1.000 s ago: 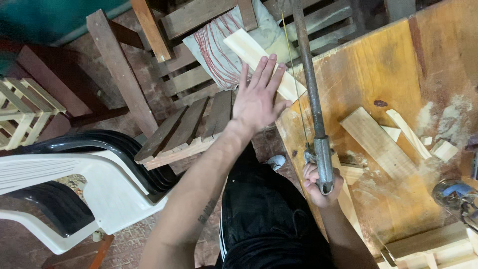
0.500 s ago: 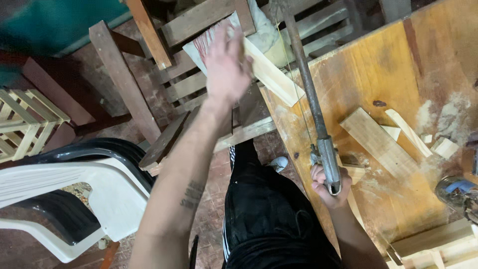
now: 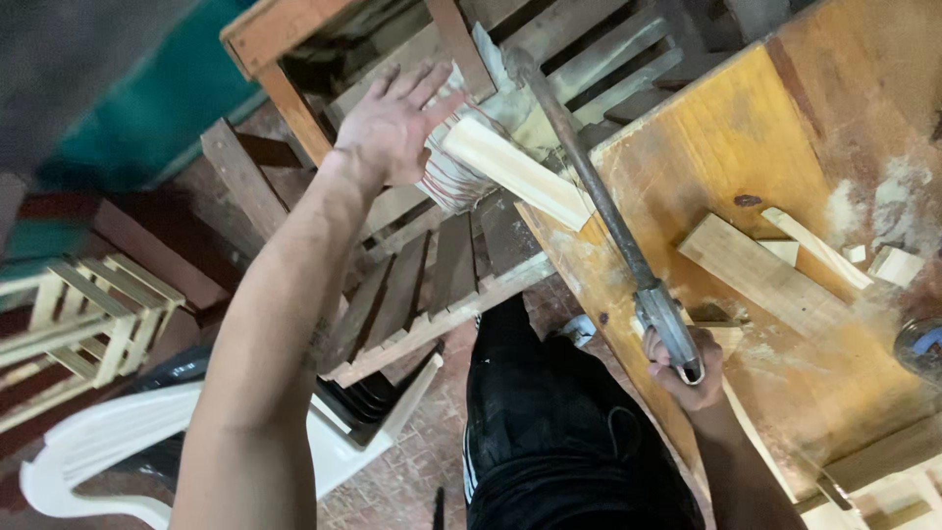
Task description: The person uses a hand saw to cut a small piece of wood on a workbench. The person holds the wood steady with one hand while sawing through it with the other hand.
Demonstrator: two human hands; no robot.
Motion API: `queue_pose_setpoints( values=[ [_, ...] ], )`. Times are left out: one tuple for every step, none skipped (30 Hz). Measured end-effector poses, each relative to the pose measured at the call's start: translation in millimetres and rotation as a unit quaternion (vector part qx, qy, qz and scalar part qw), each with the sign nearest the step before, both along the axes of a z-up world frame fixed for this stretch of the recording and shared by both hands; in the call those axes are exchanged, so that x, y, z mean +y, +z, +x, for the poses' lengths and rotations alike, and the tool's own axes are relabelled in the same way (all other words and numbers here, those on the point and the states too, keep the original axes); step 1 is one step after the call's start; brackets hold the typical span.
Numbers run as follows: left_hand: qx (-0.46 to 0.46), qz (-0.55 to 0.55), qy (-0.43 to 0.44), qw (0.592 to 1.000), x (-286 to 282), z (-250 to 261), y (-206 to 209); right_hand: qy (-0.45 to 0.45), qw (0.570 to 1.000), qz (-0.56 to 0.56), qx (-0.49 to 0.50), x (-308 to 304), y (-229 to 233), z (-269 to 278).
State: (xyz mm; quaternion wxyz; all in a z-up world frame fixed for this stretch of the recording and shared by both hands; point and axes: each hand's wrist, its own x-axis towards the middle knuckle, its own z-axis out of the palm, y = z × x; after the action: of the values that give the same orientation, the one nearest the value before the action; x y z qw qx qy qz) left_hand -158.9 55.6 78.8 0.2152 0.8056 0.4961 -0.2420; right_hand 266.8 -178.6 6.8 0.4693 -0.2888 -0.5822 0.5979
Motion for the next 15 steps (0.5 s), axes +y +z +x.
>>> queue_pose_setpoints(
  values=[
    [-0.024,0.019,-0.014,0.999,2,-1,-2,-0.011,1.000,-0.009,-0.009,-1,-2,-1],
    [-0.050,0.037,-0.028,0.998,4,-2,-6,-0.022,0.999,-0.019,-0.019,-3,-4,0],
    [-0.049,0.038,-0.034,0.997,7,-5,-16,-0.028,0.999,-0.018,-0.018,-1,0,1],
    [-0.064,0.063,-0.040,0.995,9,-9,-25,-0.019,0.998,0.011,-0.053,2,4,2],
    [-0.079,0.087,-0.047,0.992,11,-13,-35,-0.009,0.995,0.039,-0.087,5,7,2],
    [-0.079,0.087,-0.052,0.992,12,-19,-46,-0.014,0.995,0.038,-0.087,3,7,3],
    [-0.087,0.109,-0.060,0.988,13,-26,-57,-0.019,0.995,0.025,-0.099,1,7,4],
    [-0.096,0.133,-0.069,0.984,15,-32,-67,-0.025,0.993,0.014,-0.111,-1,6,5],
    [-0.096,0.133,-0.075,0.984,15,-34,-70,-0.030,0.993,0.014,-0.111,-2,-4,7],
    [-0.082,0.142,-0.067,0.984,15,-37,-72,-0.045,0.994,0.045,-0.083,-2,-15,10],
    [-0.067,0.151,-0.059,0.984,15,-40,-75,-0.059,0.994,0.077,-0.055,-2,-25,12],
    [-0.067,0.151,-0.062,0.984,16,-43,-77,-0.062,0.994,0.077,-0.055,-3,-28,14],
    [-0.067,0.161,-0.067,0.982,16,-45,-79,-0.065,0.992,0.078,-0.070,-5,-30,16],
    [-0.067,0.172,-0.070,0.980,16,-47,-82,-0.067,0.991,0.078,-0.085,-6,-33,19],
    [-0.068,0.172,-0.072,0.980,16,-46,-80,-0.069,0.991,0.078,-0.086,-5,-29,16]
  ],
)
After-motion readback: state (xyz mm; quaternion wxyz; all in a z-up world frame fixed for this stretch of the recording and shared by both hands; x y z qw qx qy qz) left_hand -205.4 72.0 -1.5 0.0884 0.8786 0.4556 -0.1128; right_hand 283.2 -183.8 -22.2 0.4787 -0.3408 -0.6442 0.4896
